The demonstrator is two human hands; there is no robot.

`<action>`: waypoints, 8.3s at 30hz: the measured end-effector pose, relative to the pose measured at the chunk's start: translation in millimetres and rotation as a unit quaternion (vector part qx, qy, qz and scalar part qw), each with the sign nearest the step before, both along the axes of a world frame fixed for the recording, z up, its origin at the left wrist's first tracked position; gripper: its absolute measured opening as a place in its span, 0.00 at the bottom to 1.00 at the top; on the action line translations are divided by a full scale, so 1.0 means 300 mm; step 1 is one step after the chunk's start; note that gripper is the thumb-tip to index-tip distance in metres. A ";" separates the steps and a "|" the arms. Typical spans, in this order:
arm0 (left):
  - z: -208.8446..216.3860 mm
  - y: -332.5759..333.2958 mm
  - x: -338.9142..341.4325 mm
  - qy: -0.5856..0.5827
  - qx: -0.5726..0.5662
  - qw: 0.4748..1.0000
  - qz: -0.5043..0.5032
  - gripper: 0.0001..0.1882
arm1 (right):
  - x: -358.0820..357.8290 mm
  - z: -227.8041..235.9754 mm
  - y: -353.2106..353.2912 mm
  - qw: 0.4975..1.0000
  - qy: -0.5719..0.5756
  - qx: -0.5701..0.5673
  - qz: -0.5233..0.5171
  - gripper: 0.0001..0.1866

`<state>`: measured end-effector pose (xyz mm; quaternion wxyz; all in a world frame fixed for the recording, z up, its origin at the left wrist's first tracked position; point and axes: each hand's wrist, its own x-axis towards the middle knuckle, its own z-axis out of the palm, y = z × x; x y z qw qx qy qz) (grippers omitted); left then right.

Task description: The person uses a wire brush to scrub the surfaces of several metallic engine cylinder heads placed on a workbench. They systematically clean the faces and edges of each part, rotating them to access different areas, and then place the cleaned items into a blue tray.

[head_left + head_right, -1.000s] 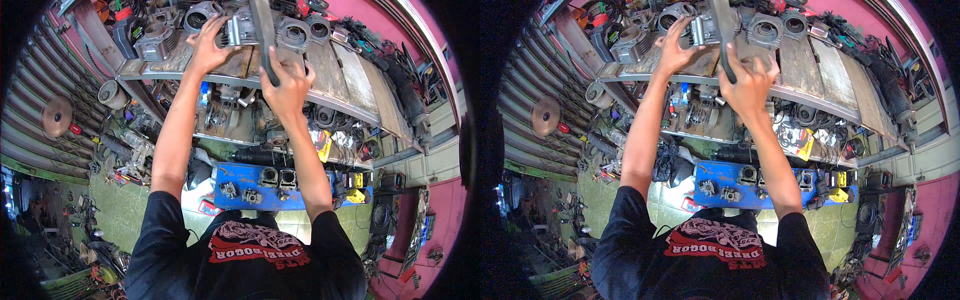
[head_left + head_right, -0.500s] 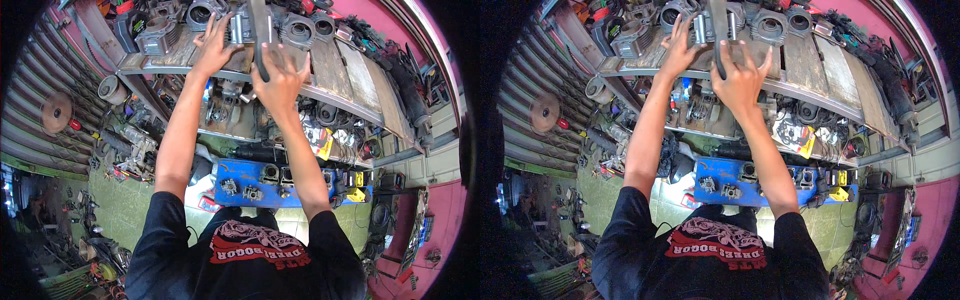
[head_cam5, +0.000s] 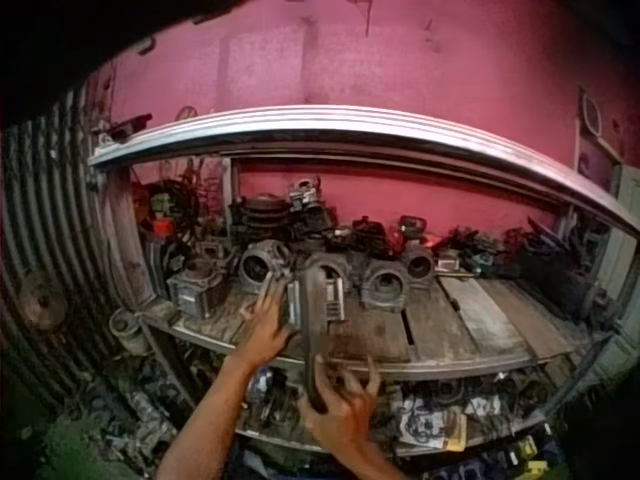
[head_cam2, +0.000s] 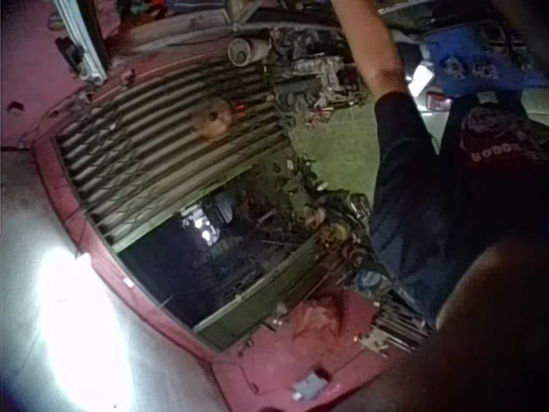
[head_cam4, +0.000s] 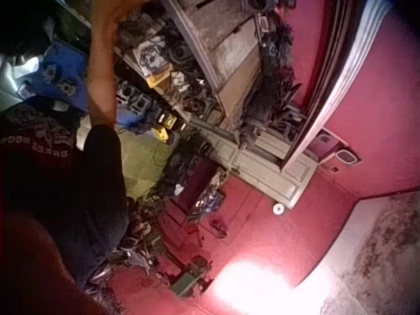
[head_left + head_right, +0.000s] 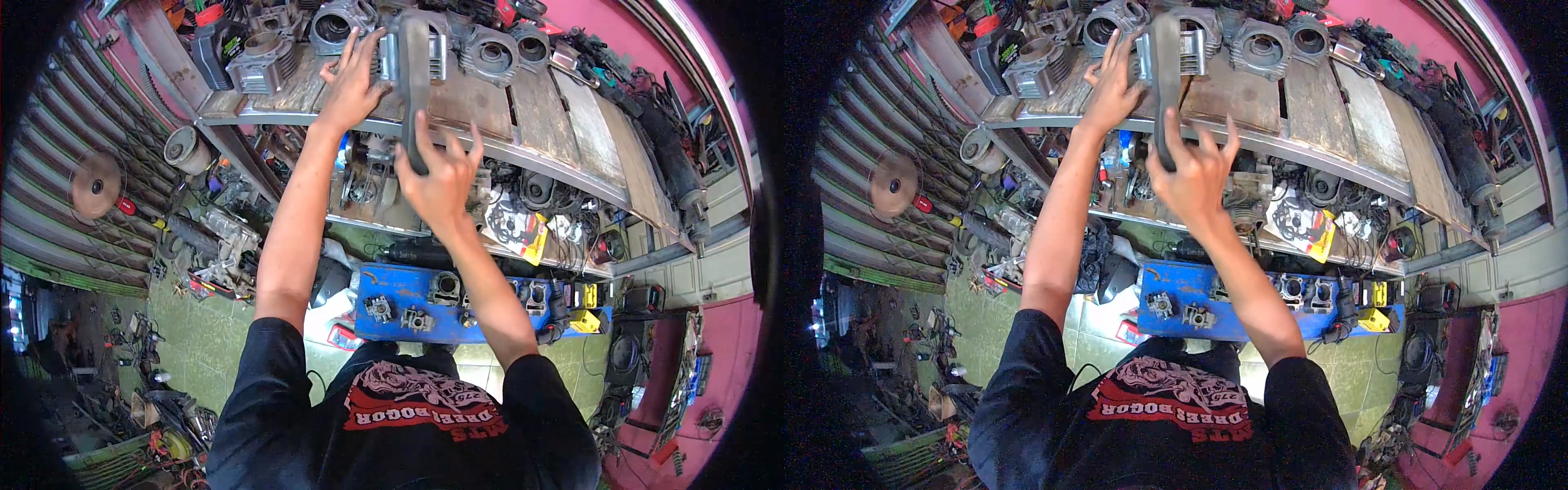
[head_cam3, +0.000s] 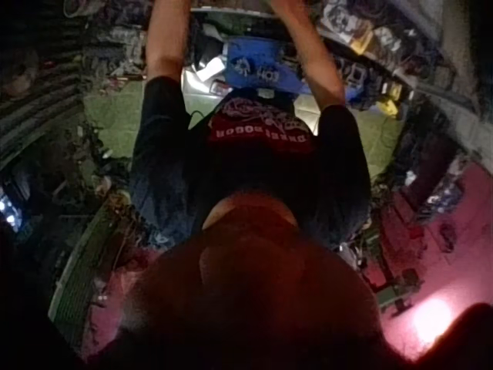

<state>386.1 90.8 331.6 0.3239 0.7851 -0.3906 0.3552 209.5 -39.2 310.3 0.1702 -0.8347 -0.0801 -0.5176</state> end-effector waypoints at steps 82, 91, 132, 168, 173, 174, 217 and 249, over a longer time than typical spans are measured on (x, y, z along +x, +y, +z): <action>-0.010 0.001 0.024 0.040 -0.019 0.999 -0.012 0.49 | -0.054 -0.059 -0.057 0.999 0.004 -0.013 0.040 0.31; 0.002 -0.004 0.040 0.046 -0.056 0.997 -0.029 0.50 | -0.005 -0.011 -0.096 0.999 -0.018 -0.042 -0.003 0.30; 0.176 -0.406 -0.189 -0.198 0.090 0.965 -0.146 0.40 | -0.370 -0.015 -0.340 0.990 0.002 0.028 -0.140 0.29; 0.157 -0.543 -0.161 0.002 0.237 0.963 -0.128 0.36 | -0.417 -0.142 -0.423 0.986 0.015 -0.009 -0.168 0.32; 0.201 -0.527 -0.202 0.091 0.207 0.962 -0.151 0.30 | -0.422 -0.156 -0.415 0.986 0.014 -0.006 -0.168 0.32; 0.203 -0.532 -0.203 0.083 0.209 0.965 -0.137 0.30 | -0.423 -0.152 -0.411 0.986 0.016 -0.005 -0.168 0.32; -0.046 -0.780 -0.391 0.010 -0.120 0.988 -0.097 0.15 | -0.392 0.007 -0.542 0.975 -0.037 -0.007 -0.219 0.32; -0.142 -0.787 -0.406 0.024 -0.224 0.971 -0.083 0.25 | -0.507 0.151 -0.656 0.950 0.142 -0.228 -0.160 0.34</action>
